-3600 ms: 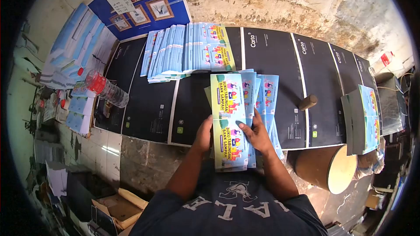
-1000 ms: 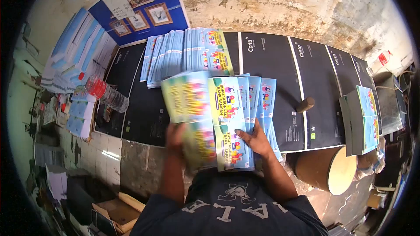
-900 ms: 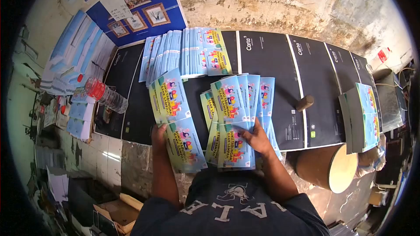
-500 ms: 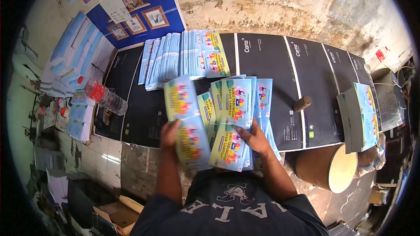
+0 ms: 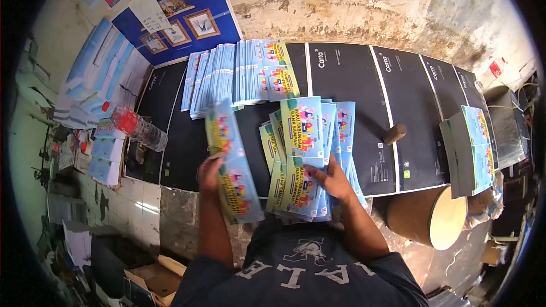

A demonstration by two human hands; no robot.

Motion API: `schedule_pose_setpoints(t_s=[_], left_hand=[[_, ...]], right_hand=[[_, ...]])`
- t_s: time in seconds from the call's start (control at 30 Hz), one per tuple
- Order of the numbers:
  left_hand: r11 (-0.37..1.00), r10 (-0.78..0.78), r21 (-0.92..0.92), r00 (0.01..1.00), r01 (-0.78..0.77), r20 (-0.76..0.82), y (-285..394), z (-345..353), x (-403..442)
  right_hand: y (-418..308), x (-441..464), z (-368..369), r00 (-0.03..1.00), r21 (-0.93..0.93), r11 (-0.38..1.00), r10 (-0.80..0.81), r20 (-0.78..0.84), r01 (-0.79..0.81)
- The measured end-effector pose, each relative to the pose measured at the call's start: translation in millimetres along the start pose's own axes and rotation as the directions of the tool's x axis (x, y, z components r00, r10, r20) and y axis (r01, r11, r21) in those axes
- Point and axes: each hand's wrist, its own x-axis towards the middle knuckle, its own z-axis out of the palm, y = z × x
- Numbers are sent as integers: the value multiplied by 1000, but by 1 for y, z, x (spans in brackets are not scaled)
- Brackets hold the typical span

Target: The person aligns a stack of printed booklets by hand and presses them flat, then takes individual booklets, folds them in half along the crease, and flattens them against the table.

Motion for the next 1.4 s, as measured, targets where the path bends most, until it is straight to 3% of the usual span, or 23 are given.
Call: schedule_pose_setpoints(t_s=[0.07, 0.13, 0.2, 0.27, 0.33, 0.4, 0.47, 0.53, 0.6, 0.67, 0.73, 0.8, 0.9, 0.93, 0.97, 1.07, 1.13, 1.17, 1.2, 1.23, 1.27, 1.3, 1.4], left_hand=[[999, 43, -17, 975, -40, 218, 6, 6, 6], [964, 124, 196, 957, -178, 262, -21, 44, 12], [917, 64, 374, 978, -135, 197, -52, 86, 14], [873, 115, 436, 961, -219, 251, -68, 108, 14], [906, 117, 365, 955, -216, 273, -66, 103, 16], [888, 265, 344, 951, -305, 157, -58, 66, 23], [951, 252, 126, 943, -283, 218, -19, 29, 22], [976, 219, -21, 970, -218, 108, 8, 13, 10], [980, 198, -35, 978, -196, 62, -2, 26, 6], [938, 225, 232, 961, -258, 158, -48, 48, 16], [943, 102, 307, 988, -133, 113, -80, 86, 11], [895, 168, 404, 982, -190, 89, -96, 104, 10], [873, 203, 439, 977, -211, 66, -83, 102, 4], [859, 197, 474, 979, -196, 47, -74, 93, 1], [671, 425, 627, 898, -396, 112, -71, 72, 8], [888, 385, 308, 918, -342, -89, -47, -9, 22], [961, 275, 47, 960, -272, -54, -21, -21, 9], [942, 267, 223, 963, -250, -45, -28, -14, 8], [893, 259, 389, 965, -226, -35, -42, -3, 11], [740, 253, 658, 965, -143, -74, -88, -16, 26], [664, 251, 729, 968, -165, -9, -91, 19, 9], [449, 336, 867, 940, -213, 57, -102, 27, 4], [405, 461, 859, 882, -312, 102, -103, 55, -1]], right_hand=[[-1, -1, 2, 997, -198, 977, -83, 0, 81], [-1, 1, 5, 994, -207, 972, -110, 22, 112], [-4, 3, 8, 986, -253, 954, -163, 18, 163], [-6, 2, 8, 981, -281, 941, -196, 8, 190], [-6, 2, 9, 990, -295, 947, -138, -15, 127], [-5, 1, 11, 994, -179, 978, -109, -18, 104], [-3, 1, 7, 995, -57, 993, -101, -16, 100], [4, 2, 0, 991, -72, 988, -134, -3, 134], [5, 1, 0, 990, -301, 946, -138, -40, 120], [3, 3, 5, 985, -356, 923, -171, -33, 149], [-1, 4, 7, 968, -460, 864, -247, -36, 204], [8, 5, 5, 974, -382, 905, -222, -42, 189], [-8, 1, 12, 981, -620, 779, -179, -70, 98], [-2, 0, 10, 982, -613, 784, -175, -69, 97], [6, 3, 5, 982, -533, 837, -181, -60, 121], [20, 7, -2, 985, -259, 957, -157, -77, 132], [16, 6, -4, 973, -505, 841, -231, -11, 194], [15, 4, -3, 973, -504, 842, -229, -11, 192], [5, 1, 1, 977, -664, 729, -215, 10, 167], [-1, -1, 6, 980, -799, 586, -199, 23, 138], [1, -4, 13, 981, -862, 495, -194, 12, 108], [-7, -8, 25, 976, -901, 422, -218, 3, 97], [-40, -18, 52, 964, -954, 294, -265, -19, 62]])
